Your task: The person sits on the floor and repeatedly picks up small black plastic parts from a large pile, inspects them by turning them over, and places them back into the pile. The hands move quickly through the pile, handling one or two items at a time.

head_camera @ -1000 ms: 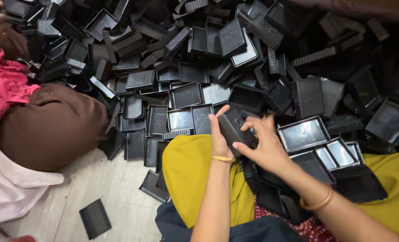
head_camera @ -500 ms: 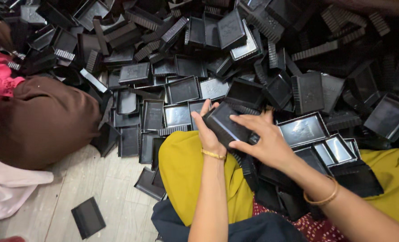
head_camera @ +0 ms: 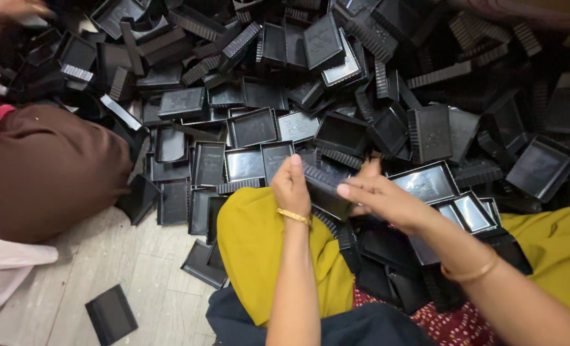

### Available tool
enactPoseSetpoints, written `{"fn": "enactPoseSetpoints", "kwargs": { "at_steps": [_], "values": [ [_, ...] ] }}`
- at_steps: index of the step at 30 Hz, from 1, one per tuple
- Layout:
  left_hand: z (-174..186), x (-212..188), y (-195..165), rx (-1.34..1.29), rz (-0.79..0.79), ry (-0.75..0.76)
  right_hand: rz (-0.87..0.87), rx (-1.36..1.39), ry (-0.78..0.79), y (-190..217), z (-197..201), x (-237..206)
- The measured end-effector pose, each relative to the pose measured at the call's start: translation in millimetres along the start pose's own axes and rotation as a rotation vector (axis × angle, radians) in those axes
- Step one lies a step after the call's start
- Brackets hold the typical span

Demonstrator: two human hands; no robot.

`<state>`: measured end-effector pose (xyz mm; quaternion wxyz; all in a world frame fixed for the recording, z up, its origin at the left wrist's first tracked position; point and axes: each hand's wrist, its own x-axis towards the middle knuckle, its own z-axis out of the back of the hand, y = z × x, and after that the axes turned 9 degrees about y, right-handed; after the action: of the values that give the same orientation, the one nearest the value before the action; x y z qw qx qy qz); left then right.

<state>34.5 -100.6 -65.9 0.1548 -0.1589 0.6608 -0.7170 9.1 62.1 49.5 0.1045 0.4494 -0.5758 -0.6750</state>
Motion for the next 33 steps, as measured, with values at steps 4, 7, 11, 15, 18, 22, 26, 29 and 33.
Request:
{"fn": "enactPoseSetpoints", "kwargs": {
  "at_steps": [4, 7, 11, 15, 18, 22, 26, 29, 33],
  "values": [
    [-9, -5, -9, 0.074, -0.012, -0.095, -0.006, -0.403, -0.46, -17, -23, -19],
    [-18, -10, -20, 0.131, -0.063, 0.128, 0.172, -0.25, -0.412, -32, -9, -31],
    [-4, 22, -25, 0.383, -0.38, 0.111, 0.218, -0.448, -0.683, -31, 74, -63],
    [24, 65, -10, 0.878, 0.002, -0.229, 0.103, -0.315, -0.817, -36, 157, -46],
    [19, 63, 6, 0.802, 0.289, 0.107, 0.081, -0.71, -0.871, -60, 176, -16],
    [16, 57, 19, 0.648, 0.093, 0.028, 0.058, -0.925, -1.005, -79, 180, -4],
    [23, 69, 21, 0.239, 0.063, -0.059, 0.225, -0.906, -0.934, -71, 165, -13],
    [26, 72, 19, -0.005, 0.012, -0.154, 0.25, -0.919, -0.871, -42, 128, -18],
    [39, 74, 16, -0.52, 0.042, -0.168, 0.482, -1.18, -0.603, 29, 67, -53]
  ]
}}
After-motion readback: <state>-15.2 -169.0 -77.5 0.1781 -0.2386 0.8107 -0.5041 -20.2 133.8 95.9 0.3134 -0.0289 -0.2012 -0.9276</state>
